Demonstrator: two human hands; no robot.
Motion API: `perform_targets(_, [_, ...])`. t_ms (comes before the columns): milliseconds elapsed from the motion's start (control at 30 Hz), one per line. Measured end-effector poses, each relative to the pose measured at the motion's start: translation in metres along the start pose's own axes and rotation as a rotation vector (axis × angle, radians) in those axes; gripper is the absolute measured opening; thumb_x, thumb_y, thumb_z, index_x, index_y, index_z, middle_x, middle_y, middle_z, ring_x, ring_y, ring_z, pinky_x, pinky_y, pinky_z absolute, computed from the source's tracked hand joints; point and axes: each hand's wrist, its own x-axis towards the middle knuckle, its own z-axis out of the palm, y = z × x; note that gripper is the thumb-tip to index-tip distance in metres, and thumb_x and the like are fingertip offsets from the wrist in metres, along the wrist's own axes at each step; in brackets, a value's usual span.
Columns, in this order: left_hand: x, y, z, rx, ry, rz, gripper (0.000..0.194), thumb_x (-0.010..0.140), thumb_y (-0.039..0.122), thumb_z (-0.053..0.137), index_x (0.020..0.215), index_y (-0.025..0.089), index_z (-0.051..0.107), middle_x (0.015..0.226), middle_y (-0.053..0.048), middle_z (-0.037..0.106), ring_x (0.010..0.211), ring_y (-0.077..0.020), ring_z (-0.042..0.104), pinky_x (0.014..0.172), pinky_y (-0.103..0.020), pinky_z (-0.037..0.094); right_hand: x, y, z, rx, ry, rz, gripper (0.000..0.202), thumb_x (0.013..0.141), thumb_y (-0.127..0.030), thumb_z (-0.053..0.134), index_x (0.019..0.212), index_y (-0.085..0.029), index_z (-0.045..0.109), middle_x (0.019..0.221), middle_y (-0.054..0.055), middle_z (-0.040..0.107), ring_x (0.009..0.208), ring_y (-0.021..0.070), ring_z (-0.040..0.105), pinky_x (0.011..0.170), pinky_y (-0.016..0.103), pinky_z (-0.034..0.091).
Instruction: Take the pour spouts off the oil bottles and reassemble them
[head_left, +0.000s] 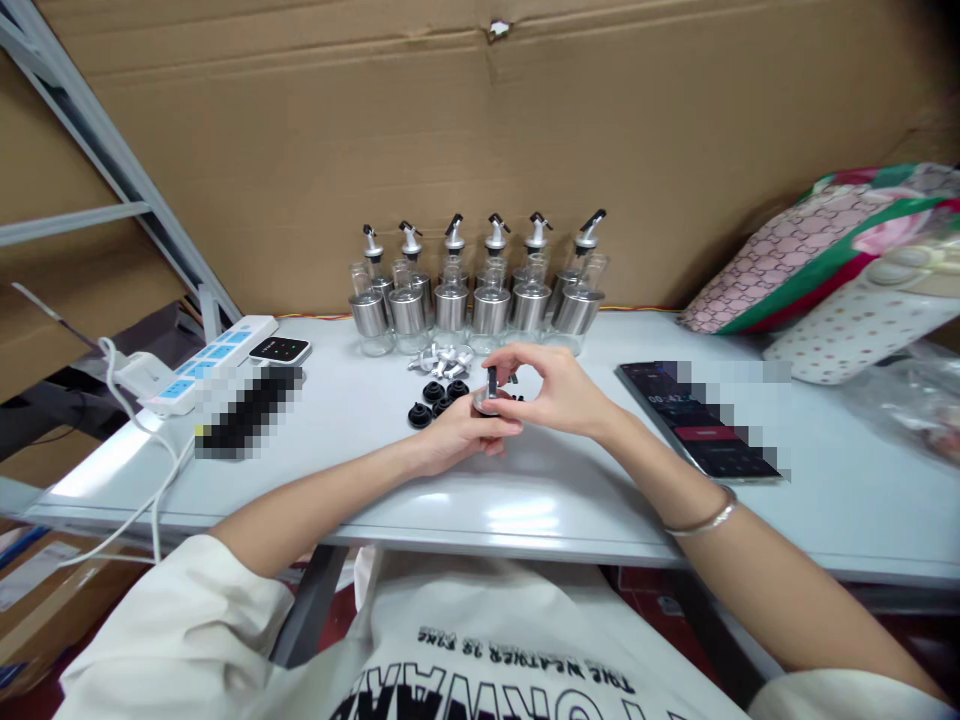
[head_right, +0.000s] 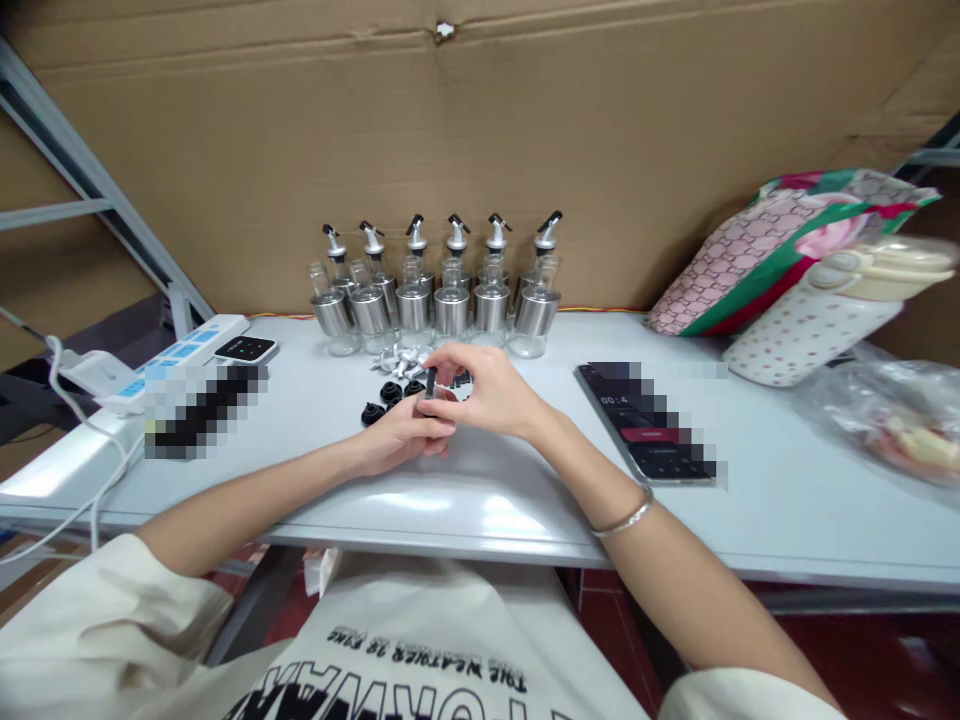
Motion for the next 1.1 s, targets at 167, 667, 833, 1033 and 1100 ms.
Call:
perform_targets(167, [-0.0001, -0.0017, -0.0026, 0.026, -0.007, 0.011, 0.044, 0.063, 0.022, 0.074, 0.093, 0.019, 0.043, 0.053, 0.014, 0.047, 0.033, -0.001, 0.035, 0.051, -0.023, 0.041, -0.0006, 0.0014, 0.0005, -0.032, -0.011, -0.015, 0.023, 0.072, -0.029, 0.068, 0.09, -0.016, 0.062, 0.069, 0.0, 0.064, 0.064, 0.0138, 0.059, 0.064, 0.026, 0.046])
perform_targets(667, [0.0009, -0.0029, -0.0034, 0.069, -0.027, -0.025, 0.041, 0.062, 0.023, 0.076, 0.083, 0.019, 0.041, 0.05, 0.013, 0.048, 0.031, -0.0025, 0.041, 0.045, -0.022, 0.047, -0.0024, 0.0027, 0.0032, -0.181, -0.028, -0.121, 0.016, 0.071, -0.025, 0.057, 0.083, -0.015, 0.059, 0.067, 0.001, 0.058, 0.06, 0.012, 0.051, 0.06, 0.023, 0.039])
perform_targets(833, [0.0017, -0.0059, -0.005, 0.115, -0.025, -0.026, 0.037, 0.063, 0.028, 0.078, 0.08, 0.016, 0.048, 0.05, 0.011, 0.047, 0.036, -0.0038, 0.042, 0.05, -0.028, 0.053, -0.0013, 0.0033, 0.0021, -0.293, -0.037, -0.153, 0.024, 0.077, -0.038, 0.062, 0.078, -0.015, 0.058, 0.066, 0.002, 0.058, 0.061, 0.0128, 0.051, 0.062, 0.025, 0.037])
perform_targets(1033, [-0.0004, -0.0036, -0.006, 0.394, -0.092, 0.019, 0.037, 0.077, 0.035, 0.066, 0.051, 0.015, 0.049, 0.043, 0.005, 0.047, 0.049, -0.0093, 0.056, 0.061, -0.026, 0.049, -0.0018, 0.0052, 0.0029, -0.426, -0.049, -0.105, 0.047, 0.079, -0.061, 0.054, 0.065, -0.016, 0.055, 0.058, 0.001, 0.055, 0.053, 0.012, 0.044, 0.056, 0.025, 0.028])
perform_targets(1100, [-0.0015, -0.0007, -0.0051, 0.471, -0.089, 0.016, 0.039, 0.077, 0.033, 0.065, 0.048, 0.015, 0.047, 0.044, 0.004, 0.048, 0.055, -0.0117, 0.061, 0.063, -0.026, 0.046, -0.0021, 0.0058, 0.0043, -0.438, -0.108, -0.128, 0.052, 0.084, -0.063, 0.046, 0.063, -0.016, 0.055, 0.057, 0.002, 0.054, 0.053, 0.0123, 0.044, 0.055, 0.025, 0.027])
